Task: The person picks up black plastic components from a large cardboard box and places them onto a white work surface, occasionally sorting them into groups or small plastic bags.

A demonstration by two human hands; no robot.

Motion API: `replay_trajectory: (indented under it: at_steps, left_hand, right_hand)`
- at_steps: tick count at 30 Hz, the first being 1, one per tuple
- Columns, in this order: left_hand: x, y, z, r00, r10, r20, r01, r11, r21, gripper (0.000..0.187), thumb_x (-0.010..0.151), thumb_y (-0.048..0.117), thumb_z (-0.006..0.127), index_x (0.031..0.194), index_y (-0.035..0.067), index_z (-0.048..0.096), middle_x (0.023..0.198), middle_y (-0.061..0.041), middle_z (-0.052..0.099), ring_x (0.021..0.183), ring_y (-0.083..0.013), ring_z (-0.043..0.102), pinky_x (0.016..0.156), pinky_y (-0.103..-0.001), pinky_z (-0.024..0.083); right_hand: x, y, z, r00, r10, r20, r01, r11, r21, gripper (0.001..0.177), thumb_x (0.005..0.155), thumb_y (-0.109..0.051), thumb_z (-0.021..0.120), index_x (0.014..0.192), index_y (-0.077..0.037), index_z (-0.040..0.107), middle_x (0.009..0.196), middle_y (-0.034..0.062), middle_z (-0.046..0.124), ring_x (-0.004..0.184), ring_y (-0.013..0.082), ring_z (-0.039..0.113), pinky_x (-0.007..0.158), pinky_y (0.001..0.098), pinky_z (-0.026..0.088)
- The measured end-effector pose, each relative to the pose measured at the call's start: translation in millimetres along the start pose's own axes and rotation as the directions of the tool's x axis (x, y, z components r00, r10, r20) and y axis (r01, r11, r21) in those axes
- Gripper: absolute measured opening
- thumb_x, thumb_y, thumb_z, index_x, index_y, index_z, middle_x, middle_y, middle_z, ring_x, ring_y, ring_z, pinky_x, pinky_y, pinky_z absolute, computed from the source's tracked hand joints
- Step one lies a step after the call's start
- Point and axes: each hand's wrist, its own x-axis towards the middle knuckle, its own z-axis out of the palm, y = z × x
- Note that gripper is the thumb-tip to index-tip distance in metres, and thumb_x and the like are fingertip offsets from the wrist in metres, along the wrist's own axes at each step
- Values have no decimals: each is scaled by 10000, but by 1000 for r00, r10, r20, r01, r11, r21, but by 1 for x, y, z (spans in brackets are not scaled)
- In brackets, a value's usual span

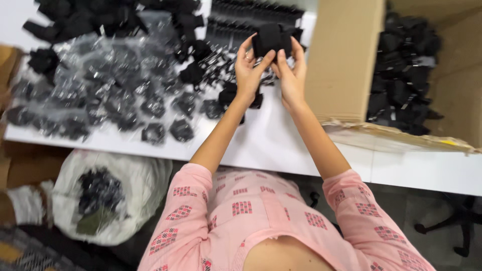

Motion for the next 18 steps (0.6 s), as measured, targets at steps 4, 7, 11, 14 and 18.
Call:
replay_trajectory:
  at_steps: [4, 7, 11, 14, 18]
  left_hand:
    - [-17, -21, -101, 985, -28, -171, 66, 973, 220, 638, 898, 86, 828, 1443, 0, 509, 1321, -164, 691, 1237, -218, 653, 1045, -329, 513]
    - [-31, -30, -170, 959, 42, -279, 66, 927, 369, 669, 865, 123, 865, 1436, -2, 541, 1280, -169, 712, 1178, -221, 676, 1013, -314, 523]
    - [-37, -23, -244, 935, 72, -347, 102, 882, 460, 729, 828, 128, 878, 1446, 6, 511, 1276, -157, 691, 1143, -214, 688, 924, -316, 571]
    - [-28, -8, -277, 934, 157, -320, 61, 813, 578, 751, 825, 125, 885, 1462, 15, 502, 1277, -164, 685, 1138, -215, 696, 931, -325, 604]
    - [-4, 20, -304, 934, 230, -274, 52, 669, 741, 750, 814, 150, 880, 1463, 37, 523, 1265, -184, 700, 1133, -260, 729, 967, -361, 617]
  right_hand:
    - [3, 100, 23, 992, 107, 66, -93, 977, -190, 487, 1052, -156, 651, 1498, -57, 483, 1409, 78, 536, 1152, 141, 615, 862, 255, 576]
    - [-5, 164, 47, 977, 193, 95, -161, 949, -272, 497, 1020, -150, 688, 1462, -49, 485, 1343, 99, 542, 1100, 130, 629, 817, 250, 598]
    - [-16, 219, 83, 919, 354, 176, -286, 902, -322, 500, 1004, -124, 692, 1446, -32, 478, 1320, 135, 614, 1000, 146, 701, 818, 251, 604]
    - [-11, 254, 115, 917, 301, 262, -215, 926, -312, 479, 998, -82, 676, 1421, -9, 463, 1355, 147, 607, 1006, 161, 729, 826, 264, 620]
    - [13, 290, 148, 924, 159, 347, -35, 941, -337, 456, 1012, -35, 660, 1417, 18, 455, 1374, 178, 618, 976, 185, 737, 795, 262, 609]
